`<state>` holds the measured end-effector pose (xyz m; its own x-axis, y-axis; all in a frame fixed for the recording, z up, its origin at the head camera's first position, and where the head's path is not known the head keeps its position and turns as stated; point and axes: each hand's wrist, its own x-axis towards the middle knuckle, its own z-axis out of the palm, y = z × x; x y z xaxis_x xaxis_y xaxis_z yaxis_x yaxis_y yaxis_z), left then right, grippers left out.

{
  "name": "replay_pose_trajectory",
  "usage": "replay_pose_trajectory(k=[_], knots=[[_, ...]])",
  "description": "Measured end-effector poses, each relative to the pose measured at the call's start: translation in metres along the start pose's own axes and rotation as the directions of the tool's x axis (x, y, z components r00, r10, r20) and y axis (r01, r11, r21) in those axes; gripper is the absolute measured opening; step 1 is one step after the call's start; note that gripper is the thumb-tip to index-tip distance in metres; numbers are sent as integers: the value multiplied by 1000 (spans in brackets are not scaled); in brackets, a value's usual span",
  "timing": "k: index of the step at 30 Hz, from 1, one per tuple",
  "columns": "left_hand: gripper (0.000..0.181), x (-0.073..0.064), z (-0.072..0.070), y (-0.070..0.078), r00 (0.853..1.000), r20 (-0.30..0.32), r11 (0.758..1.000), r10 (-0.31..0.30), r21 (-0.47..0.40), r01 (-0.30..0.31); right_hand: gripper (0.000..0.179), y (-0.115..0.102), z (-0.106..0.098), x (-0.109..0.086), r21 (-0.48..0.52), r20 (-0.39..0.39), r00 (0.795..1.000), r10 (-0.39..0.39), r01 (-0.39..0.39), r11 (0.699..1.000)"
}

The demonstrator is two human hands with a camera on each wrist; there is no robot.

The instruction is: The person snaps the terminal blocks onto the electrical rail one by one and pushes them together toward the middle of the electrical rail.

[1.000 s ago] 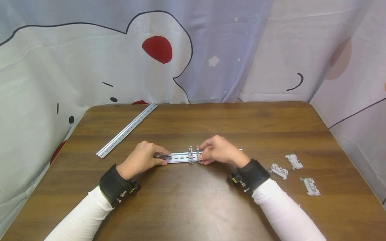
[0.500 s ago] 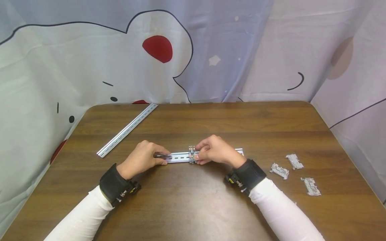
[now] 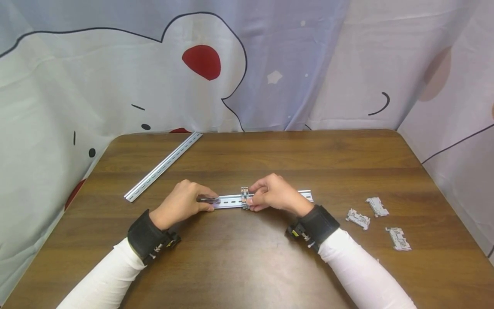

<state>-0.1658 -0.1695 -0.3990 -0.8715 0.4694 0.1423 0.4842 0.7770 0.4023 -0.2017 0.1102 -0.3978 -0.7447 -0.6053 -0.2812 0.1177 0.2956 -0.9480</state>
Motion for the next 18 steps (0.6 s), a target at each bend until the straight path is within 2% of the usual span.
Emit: replay_pose_trajectory(k=[10,14,16,18], knots=[[22,0,0,-2,1000,0,1000,-8,-3,8,44,0,4,0,-39,-34,999,6,-7,999],[22,0,1,-2,1000,-1,1000,-5,-5,5,48,-2,2,-3,-65,-11,1000,-5,4,998],[22,0,1,-2,1000,-1,1000,-1,-5,1,50,-3,-3,-6,-122,12,999,-39,40,992],[22,0,0,-1,1000,0,1000,3,-4,-3,51,-4,-10,-10,-217,21,997,-78,81,973]])
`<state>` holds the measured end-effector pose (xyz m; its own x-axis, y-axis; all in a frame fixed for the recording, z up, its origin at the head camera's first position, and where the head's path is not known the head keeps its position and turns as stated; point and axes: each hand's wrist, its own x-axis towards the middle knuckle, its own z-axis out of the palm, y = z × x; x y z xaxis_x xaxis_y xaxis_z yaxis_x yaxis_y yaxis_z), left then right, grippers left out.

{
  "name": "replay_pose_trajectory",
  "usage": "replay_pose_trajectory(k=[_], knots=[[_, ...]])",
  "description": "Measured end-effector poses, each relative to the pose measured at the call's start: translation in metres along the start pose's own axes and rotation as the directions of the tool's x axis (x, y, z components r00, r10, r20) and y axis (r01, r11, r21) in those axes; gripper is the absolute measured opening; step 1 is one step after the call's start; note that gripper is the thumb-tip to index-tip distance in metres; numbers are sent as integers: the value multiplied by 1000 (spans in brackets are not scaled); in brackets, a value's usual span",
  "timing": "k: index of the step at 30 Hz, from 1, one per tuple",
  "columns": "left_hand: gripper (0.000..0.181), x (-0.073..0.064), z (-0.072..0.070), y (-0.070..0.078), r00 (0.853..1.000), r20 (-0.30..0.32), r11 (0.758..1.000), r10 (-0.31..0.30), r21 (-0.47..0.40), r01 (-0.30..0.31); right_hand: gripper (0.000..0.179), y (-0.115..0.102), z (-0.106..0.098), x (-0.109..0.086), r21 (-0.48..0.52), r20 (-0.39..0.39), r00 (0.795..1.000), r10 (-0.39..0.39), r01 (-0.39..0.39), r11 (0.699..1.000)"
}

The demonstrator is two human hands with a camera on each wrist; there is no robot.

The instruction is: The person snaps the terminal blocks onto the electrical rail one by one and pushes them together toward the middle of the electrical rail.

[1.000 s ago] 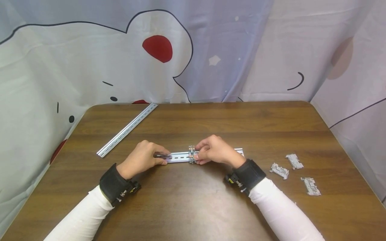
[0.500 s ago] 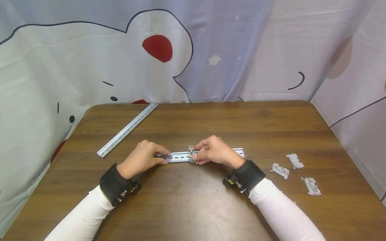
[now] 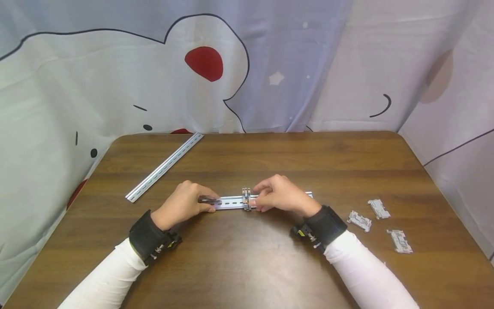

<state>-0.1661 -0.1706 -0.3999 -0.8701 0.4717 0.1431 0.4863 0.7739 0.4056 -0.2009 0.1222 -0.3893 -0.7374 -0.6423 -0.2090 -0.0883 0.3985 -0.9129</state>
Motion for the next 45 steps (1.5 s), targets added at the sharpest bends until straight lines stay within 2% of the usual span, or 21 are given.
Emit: replay_pose_trajectory(k=[2,3,5,7,8,10,13,17,23,26,31,34,38,45], knots=[[22,1,0,1,1000,2,1000,1,-1,-1,47,-1,-10,-5,-175,-34,999,-39,32,984],[22,1,0,2,1000,2,1000,0,0,0,45,-1,-15,-8,-274,-54,997,-50,33,961],[22,2,-1,2,1000,2,1000,-1,-2,2,40,-1,-26,-13,-444,-86,995,-44,1,896],[22,2,-1,2,1000,2,1000,-4,-2,4,37,-1,-36,-18,-589,-118,993,-28,-48,807],[21,2,-1,2,1000,2,1000,-4,-2,4,37,-1,-40,-21,-637,-129,992,-7,-77,767],[21,2,-1,3,1000,1,1000,-4,-4,4,37,1,-47,-27,-692,-137,990,34,-120,712],[22,1,-1,3,1000,0,1000,-10,-8,10,38,3,-55,-33,-727,-148,986,81,-164,666],[22,0,0,3,1000,-11,1000,-18,-4,18,35,7,-62,-34,-714,-151,984,99,-178,677],[24,4,2,2,998,-65,1000,-26,16,27,28,13,-68,-29,-709,-209,978,2,-153,689],[24,9,3,-1,996,-83,999,-31,18,33,28,15,-70,-27,-703,-233,972,-21,-154,694],[22,25,2,-11,995,-80,999,-52,-5,52,29,18,-74,-19,-697,-294,955,-45,-182,694],[22,37,1,-19,994,-74,997,-77,-24,75,28,19,-78,-11,-685,-335,941,-40,-214,696],[25,51,0,-29,991,-77,994,-113,-19,111,29,17,-86,3,-670,-361,932,-11,-251,699],[27,63,-3,-36,986,-72,988,-151,-26,150,30,16,-99,22,-669,-346,937,37,-274,691]])
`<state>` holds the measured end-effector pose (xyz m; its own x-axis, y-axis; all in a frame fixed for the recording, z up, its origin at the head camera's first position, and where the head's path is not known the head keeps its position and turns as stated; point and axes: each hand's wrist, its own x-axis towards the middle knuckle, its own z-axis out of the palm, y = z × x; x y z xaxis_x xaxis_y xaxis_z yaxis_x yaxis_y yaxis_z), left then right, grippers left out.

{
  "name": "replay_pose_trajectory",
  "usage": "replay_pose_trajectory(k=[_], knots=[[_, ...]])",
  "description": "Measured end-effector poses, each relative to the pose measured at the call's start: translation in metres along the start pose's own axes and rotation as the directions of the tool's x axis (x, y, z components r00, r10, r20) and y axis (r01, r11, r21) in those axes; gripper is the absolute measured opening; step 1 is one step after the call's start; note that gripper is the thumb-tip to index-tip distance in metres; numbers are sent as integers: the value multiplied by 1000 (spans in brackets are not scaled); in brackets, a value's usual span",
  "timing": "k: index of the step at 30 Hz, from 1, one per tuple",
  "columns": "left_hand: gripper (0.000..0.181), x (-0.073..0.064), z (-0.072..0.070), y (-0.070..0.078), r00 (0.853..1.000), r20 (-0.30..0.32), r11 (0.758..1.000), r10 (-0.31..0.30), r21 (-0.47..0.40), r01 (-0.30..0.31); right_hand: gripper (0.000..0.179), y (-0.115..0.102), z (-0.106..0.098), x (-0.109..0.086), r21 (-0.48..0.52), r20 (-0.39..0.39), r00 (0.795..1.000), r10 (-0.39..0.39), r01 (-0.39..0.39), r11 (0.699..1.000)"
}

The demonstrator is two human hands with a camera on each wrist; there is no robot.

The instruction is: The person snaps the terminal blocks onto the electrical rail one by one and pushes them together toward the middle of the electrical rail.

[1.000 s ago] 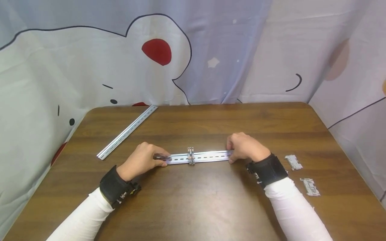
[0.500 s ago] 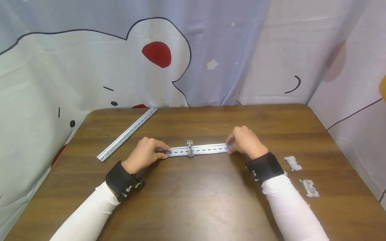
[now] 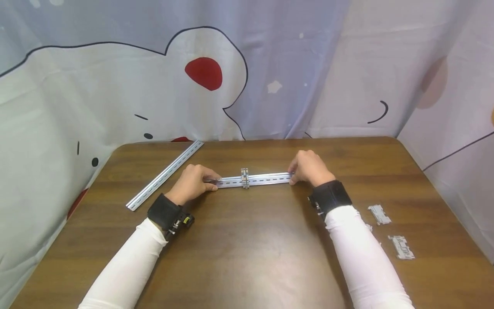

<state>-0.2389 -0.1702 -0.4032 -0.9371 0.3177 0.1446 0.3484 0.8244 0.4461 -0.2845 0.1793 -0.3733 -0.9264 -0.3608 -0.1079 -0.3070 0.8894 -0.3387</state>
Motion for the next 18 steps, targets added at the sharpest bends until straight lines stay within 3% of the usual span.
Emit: replay_pose_trajectory(k=[5,8,12,14,16,18], knots=[[31,-3,-2,-5,999,38,1000,-2,-29,3,29,-7,-2,7,-29,66,998,-8,10,1000],[40,-9,-7,-10,997,73,998,25,-60,-21,25,-22,-3,15,-49,95,995,-7,12,999],[52,-21,-19,-18,993,89,995,75,-65,-69,37,-61,0,34,-41,-35,998,-59,57,997],[54,-28,-26,-22,995,58,996,79,-46,-77,40,-87,4,45,-30,-132,984,-118,116,993],[55,-38,-35,-28,999,5,999,36,-16,-36,43,-115,10,56,-17,-186,967,-173,173,985],[54,-47,-44,-36,998,-56,999,-35,16,36,42,-142,19,67,-16,-190,955,-227,228,973]])
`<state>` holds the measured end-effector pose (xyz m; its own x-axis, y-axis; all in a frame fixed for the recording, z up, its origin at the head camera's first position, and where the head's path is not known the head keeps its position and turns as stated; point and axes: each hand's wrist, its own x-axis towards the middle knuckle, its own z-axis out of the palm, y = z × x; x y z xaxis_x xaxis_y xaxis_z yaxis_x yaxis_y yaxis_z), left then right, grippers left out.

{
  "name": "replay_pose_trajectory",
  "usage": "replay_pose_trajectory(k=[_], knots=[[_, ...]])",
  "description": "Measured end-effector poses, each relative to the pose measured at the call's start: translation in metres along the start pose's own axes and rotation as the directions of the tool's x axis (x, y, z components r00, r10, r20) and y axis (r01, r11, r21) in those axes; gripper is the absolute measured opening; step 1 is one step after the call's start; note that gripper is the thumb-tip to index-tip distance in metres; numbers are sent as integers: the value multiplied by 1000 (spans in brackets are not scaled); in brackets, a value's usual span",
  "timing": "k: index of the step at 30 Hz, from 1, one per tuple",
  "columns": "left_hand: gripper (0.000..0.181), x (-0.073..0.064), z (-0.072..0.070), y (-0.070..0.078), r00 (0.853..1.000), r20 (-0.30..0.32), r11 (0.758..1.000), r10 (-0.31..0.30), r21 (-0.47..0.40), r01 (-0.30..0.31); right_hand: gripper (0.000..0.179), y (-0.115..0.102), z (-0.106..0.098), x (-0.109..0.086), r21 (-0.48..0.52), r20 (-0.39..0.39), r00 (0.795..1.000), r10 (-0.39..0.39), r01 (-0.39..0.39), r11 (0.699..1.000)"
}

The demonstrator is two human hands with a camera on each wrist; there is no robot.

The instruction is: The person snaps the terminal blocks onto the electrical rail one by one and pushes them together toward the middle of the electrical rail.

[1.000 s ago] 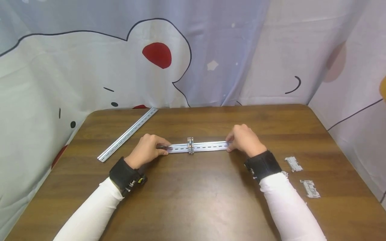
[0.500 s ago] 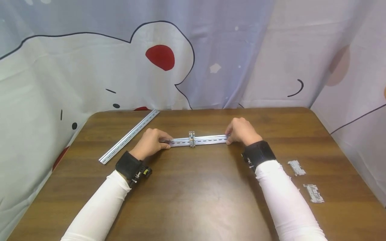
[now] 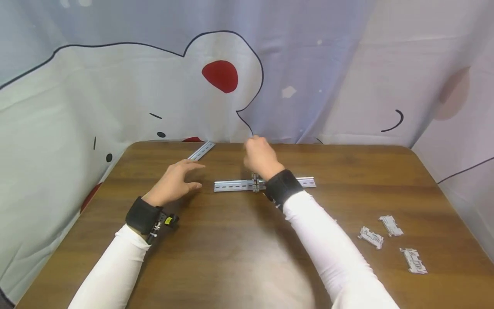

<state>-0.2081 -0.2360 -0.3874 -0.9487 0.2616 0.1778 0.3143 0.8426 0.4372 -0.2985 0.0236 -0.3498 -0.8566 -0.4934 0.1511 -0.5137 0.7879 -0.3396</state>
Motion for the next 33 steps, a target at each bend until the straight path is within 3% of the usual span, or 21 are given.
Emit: replay_pose_trajectory(k=[2,5,10,16,20,23,25,33], knots=[[53,-9,-9,-10,995,-41,995,-91,37,93,39,-22,13,14,2,14,999,-49,49,999],[54,-20,-18,-26,974,-48,969,-223,100,227,29,-45,32,33,-18,35,996,-87,87,996],[45,-23,-18,-38,948,6,937,-319,153,315,13,-57,52,53,-61,111,993,-47,54,997],[35,-28,-18,-35,955,63,954,-291,93,285,51,-53,59,60,-150,267,962,48,-8,989],[37,-44,-25,-35,960,138,970,-244,45,240,67,-55,58,59,-209,390,920,-33,124,970],[37,-61,-32,-37,951,191,970,-241,24,241,59,-58,56,58,-210,454,882,-126,243,947],[37,-71,-37,-39,942,217,965,-257,11,261,50,-60,55,56,-202,464,871,-163,283,938],[25,-97,-42,-53,923,273,957,-272,-20,288,26,-69,51,50,-205,434,885,-169,280,938]])
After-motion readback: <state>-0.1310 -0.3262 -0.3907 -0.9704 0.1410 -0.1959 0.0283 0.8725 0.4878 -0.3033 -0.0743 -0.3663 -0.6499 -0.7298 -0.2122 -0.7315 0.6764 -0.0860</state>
